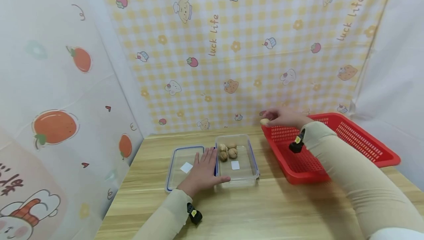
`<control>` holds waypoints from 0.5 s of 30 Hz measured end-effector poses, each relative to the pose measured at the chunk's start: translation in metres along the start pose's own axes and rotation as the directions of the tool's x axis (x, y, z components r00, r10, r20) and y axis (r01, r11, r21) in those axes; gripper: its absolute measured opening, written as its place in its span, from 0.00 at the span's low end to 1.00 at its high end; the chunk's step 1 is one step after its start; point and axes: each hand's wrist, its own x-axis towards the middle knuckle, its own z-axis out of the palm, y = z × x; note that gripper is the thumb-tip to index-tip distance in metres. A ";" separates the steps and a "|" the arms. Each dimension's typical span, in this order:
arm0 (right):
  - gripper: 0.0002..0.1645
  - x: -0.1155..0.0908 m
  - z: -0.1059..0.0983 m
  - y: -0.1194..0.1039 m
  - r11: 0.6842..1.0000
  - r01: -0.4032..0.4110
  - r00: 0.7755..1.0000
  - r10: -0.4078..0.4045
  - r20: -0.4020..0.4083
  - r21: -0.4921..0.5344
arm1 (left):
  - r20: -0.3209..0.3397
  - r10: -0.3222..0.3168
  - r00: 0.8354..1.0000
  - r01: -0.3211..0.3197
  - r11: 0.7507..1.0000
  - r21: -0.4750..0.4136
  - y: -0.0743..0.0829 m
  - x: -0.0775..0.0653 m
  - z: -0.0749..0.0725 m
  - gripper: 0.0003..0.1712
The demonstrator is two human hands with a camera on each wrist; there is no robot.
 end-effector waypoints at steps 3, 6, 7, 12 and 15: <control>0.21 0.011 0.014 -0.009 1.000 0.010 1.000 -0.010 0.017 -0.004 | 0.008 -0.002 1.000 0.001 1.000 0.005 0.001 -0.002 -0.003 0.70; 0.21 0.019 0.028 -0.020 1.000 0.019 0.999 -0.019 0.040 0.006 | 0.016 -0.005 1.000 0.005 1.000 0.013 0.002 -0.003 -0.005 0.70; 0.20 0.021 0.033 -0.023 1.000 0.017 0.999 -0.018 0.050 0.015 | 0.018 -0.006 1.000 0.006 1.000 0.016 0.003 -0.003 -0.005 0.70; 0.20 0.033 0.057 -0.035 0.998 0.030 0.994 -0.036 0.100 0.060 | 0.021 -0.013 1.000 0.013 1.000 0.009 0.004 -0.003 -0.007 0.69; 0.20 0.038 0.071 -0.041 0.997 0.031 0.990 -0.040 0.133 0.068 | 0.020 -0.015 1.000 0.015 1.000 0.000 0.004 -0.002 -0.007 0.68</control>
